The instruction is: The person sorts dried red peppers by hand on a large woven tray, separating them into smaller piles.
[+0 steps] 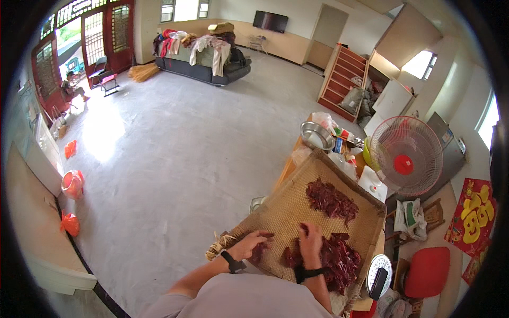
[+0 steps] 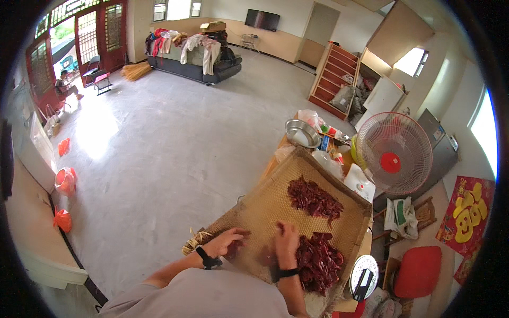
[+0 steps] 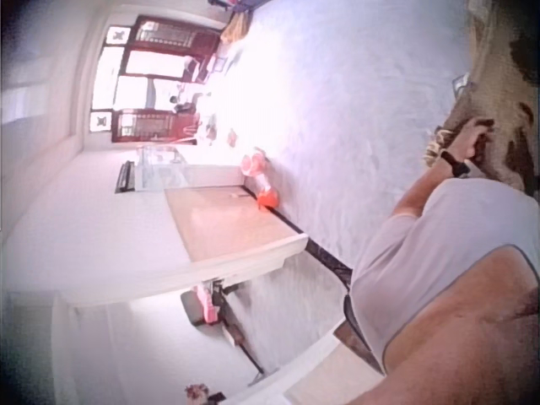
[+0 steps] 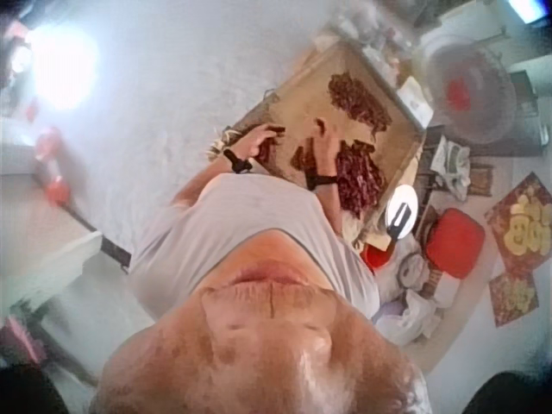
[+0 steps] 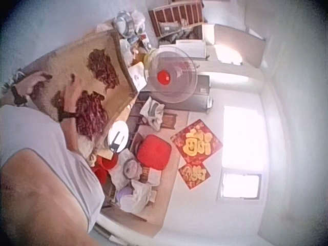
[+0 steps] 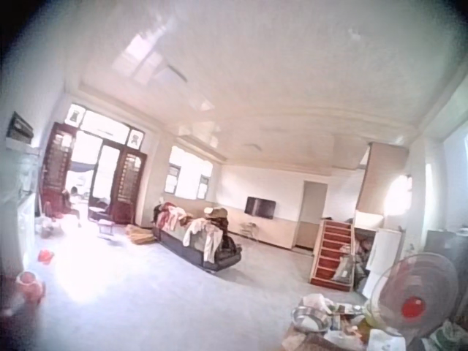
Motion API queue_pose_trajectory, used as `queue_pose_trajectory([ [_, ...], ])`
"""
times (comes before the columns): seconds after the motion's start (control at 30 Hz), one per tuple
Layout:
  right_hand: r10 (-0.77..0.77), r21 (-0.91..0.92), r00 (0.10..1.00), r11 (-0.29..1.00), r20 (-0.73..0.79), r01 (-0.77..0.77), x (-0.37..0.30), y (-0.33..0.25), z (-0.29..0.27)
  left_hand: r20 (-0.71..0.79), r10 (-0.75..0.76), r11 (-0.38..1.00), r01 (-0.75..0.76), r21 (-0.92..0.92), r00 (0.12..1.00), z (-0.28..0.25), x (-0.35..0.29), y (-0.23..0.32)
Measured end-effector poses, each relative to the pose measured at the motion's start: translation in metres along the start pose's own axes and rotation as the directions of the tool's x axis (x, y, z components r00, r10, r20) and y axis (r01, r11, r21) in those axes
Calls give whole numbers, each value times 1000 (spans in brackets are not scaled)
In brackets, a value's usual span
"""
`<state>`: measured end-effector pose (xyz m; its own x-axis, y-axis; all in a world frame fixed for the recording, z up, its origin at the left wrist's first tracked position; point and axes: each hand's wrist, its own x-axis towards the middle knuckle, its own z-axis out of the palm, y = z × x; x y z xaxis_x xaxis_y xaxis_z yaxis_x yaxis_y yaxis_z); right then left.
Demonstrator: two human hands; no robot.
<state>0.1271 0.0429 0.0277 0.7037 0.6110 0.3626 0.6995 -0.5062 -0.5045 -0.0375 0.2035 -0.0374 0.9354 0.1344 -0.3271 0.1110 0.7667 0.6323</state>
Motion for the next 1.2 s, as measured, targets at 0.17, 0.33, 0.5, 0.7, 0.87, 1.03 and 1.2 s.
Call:
queue_pose_trajectory([
  [0.17, 291, -540, 957, 804, -12, -251, -14, 46, -22, -22, 85, 986, -81, 145, 996, 5, 2, -2],
  [0.33, 27, 10, 999, 1000, 29, -28, -17, 6, -2, -105, 51, 945, -14, 327, 993, 20, -3, 2],
  [0.5, -198, 119, 902, 979, 385, 164, -32, -18, 50, -22, 145, 883, -120, 453, 989, 27, -12, 8],
  [0.7, -228, 591, 879, 804, 419, -73, -31, -36, 42, -11, 121, 911, -106, 400, 993, 30, -24, 14],
  [0.87, -6, 283, 958, 956, 286, -79, -20, -14, 22, -94, 140, 956, -110, 271, 986, 27, -20, 10],
  [1.03, 145, -53, 988, 988, 61, -142, -21, 16, -21, -76, 208, 931, -173, 321, 975, 25, -20, 8],
  [1.2, 152, -104, 980, 981, -131, -166, -33, 20, -24, -181, 252, 962, -226, 153, 951, 33, -6, 4],
])
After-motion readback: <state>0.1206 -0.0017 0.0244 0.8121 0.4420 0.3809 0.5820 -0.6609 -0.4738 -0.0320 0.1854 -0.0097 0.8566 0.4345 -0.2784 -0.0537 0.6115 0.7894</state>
